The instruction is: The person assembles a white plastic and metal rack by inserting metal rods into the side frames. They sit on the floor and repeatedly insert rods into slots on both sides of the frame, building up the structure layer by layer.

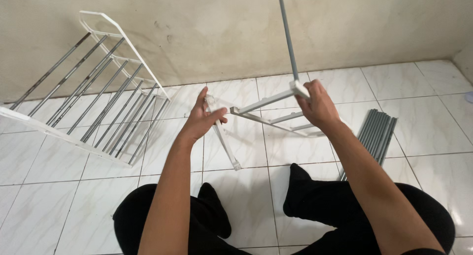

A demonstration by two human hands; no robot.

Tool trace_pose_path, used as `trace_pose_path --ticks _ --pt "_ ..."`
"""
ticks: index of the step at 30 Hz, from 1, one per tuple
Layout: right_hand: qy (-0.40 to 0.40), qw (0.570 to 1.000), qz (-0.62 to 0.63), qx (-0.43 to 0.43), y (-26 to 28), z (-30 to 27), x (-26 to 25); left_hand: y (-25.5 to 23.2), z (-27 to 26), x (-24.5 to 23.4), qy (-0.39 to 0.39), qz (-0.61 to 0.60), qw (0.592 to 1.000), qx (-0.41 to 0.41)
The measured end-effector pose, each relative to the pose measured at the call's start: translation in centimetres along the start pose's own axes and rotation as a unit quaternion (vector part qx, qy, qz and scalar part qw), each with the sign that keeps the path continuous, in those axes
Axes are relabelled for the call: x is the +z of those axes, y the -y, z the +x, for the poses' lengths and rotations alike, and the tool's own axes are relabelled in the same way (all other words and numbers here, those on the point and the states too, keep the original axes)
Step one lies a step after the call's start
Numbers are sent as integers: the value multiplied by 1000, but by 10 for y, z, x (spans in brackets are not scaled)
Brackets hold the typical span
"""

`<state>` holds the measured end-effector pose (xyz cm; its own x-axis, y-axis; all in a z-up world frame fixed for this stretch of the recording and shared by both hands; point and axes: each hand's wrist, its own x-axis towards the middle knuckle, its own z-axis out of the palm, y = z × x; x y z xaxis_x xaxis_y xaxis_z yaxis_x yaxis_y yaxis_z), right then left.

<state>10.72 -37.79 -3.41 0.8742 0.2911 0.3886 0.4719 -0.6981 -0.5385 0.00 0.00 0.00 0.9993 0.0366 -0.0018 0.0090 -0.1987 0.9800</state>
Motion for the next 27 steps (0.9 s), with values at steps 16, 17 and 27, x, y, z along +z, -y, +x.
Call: trace_pose_path --ticks 16,17,27 --pt "-27 996 -35 84 59 67 -132 -128 27 -10 -113 277 950 92" --pt "-15 995 -33 97 63 70 -133 -129 33 -7 -119 247 958 78" --pt "-42 998 -30 38 56 80 -147 -119 100 7 -198 402 843 297"
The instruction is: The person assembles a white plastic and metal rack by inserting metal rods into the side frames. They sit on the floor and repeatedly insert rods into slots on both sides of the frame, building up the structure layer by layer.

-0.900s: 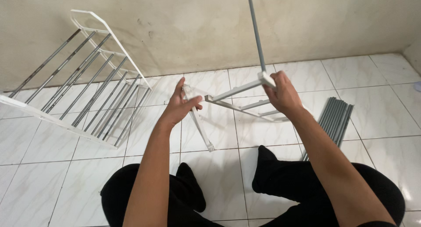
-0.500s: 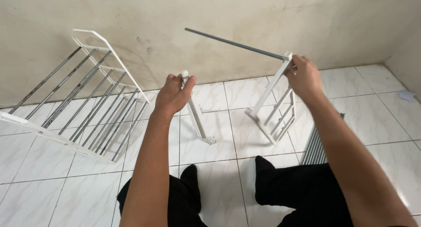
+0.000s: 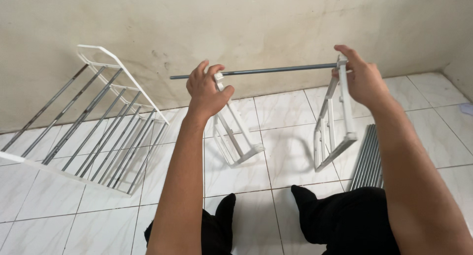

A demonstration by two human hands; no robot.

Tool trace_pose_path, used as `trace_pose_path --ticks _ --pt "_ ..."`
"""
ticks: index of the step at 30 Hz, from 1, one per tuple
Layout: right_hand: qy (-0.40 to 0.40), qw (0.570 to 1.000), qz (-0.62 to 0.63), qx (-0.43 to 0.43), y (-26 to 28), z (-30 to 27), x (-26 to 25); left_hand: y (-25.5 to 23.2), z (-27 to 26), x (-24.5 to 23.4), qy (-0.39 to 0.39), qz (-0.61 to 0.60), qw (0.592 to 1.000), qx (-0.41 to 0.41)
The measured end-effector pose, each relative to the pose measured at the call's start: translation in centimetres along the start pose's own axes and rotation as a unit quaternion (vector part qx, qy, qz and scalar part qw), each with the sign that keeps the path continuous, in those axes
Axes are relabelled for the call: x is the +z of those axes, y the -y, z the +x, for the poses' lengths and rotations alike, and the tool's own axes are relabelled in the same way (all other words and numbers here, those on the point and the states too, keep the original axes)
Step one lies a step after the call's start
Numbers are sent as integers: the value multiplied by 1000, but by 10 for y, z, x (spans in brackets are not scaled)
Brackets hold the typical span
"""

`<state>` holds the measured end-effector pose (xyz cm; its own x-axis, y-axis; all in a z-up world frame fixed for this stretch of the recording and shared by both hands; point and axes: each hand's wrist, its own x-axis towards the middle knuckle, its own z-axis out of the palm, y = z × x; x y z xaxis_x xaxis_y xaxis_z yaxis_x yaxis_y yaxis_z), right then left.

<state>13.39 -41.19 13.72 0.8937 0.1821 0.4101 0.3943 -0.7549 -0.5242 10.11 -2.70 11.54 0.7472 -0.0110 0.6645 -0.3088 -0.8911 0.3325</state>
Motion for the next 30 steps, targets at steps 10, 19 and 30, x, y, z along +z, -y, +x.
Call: trace_pose_path --ticks 10,19,30 --pt "87 979 154 105 -41 27 -15 -19 32 19 153 -38 987 -35" --pt "59 982 -149 99 -2 -1 -86 -35 37 41 135 -43 989 -42" --pt "0 880 -460 -115 75 -21 56 -49 34 63 83 -46 995 23"
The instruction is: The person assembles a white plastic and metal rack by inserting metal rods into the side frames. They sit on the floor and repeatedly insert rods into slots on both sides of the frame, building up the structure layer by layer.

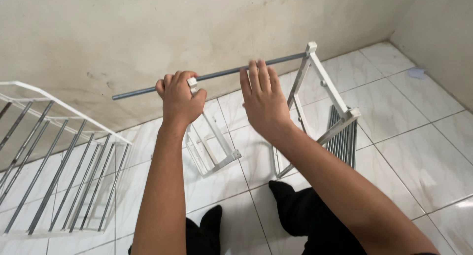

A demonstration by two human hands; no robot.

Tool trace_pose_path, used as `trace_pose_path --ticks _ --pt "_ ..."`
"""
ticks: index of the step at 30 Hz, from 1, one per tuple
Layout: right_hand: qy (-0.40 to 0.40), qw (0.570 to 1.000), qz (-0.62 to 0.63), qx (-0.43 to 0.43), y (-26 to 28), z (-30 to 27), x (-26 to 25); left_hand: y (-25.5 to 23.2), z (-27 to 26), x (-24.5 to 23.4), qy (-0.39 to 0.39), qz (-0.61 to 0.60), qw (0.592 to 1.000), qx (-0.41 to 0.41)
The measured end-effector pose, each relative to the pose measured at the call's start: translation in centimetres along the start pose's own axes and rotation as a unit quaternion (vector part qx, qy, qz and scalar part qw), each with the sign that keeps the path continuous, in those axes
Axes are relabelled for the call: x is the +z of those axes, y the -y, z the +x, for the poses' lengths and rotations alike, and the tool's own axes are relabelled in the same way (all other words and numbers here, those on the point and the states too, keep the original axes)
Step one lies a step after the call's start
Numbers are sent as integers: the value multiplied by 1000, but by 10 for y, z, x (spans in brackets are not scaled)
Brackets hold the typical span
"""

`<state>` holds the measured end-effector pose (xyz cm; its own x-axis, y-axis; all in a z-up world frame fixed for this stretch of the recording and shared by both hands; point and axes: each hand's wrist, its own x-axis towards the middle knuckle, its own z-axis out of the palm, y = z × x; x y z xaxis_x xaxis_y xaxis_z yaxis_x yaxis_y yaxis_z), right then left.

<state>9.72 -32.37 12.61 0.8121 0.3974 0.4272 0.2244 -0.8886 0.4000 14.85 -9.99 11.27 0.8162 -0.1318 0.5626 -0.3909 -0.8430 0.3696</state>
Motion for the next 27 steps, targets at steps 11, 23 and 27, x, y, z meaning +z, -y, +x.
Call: trace_pose_path --ticks 11,23,27 --pt "-144 969 199 10 -24 41 87 4 -5 -5 -23 -4 999 40" --pt "-156 954 257 1 -88 31 99 40 -17 -19 -91 -253 947 -174" --pt "-154 944 291 7 -96 30 94 40 -17 -35 -212 -3 974 -80"
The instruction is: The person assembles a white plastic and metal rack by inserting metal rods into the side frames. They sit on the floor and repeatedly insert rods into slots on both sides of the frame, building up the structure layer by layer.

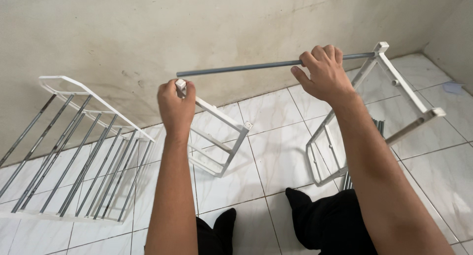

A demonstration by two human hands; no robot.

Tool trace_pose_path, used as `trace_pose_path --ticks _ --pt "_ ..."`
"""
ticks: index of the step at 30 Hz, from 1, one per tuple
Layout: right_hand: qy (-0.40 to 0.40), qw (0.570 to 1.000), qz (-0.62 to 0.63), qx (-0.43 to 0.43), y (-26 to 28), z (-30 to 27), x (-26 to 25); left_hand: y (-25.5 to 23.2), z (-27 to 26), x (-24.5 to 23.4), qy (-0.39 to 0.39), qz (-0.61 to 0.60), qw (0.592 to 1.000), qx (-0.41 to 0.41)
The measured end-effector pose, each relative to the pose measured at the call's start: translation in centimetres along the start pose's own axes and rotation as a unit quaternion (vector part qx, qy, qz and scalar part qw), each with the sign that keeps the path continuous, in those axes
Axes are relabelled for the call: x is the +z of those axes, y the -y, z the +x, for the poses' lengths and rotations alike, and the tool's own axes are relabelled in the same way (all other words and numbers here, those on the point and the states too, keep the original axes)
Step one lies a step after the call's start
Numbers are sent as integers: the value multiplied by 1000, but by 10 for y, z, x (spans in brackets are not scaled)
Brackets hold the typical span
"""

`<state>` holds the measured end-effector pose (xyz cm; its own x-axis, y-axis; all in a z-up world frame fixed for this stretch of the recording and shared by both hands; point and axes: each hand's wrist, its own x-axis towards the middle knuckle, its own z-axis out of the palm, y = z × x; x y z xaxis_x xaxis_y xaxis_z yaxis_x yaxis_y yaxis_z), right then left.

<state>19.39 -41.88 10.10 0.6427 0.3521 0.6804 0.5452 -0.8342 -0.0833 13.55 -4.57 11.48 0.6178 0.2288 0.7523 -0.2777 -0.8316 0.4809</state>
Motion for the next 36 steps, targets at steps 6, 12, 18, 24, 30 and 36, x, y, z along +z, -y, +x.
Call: trace_pose_path --ticks 6,12,18,24,30,36 --pt "8 1000 -21 -7 -1 4 1 -4 11 -16 65 -173 960 -210" --pt "-27 996 -78 -15 -6 6 4 -2 12 -19 193 -266 925 -193" --pt "-2 994 -106 -12 -15 5 10 17 18 -32 179 -210 939 -208" --pt "-14 995 -94 -3 -17 5 19 37 16 -33 163 -268 928 -201" --pt "8 992 -121 21 -14 9 25 45 16 -32 171 -314 915 -190" --pt "24 995 -94 16 -1 16 30 35 14 -24 143 -262 943 -149"
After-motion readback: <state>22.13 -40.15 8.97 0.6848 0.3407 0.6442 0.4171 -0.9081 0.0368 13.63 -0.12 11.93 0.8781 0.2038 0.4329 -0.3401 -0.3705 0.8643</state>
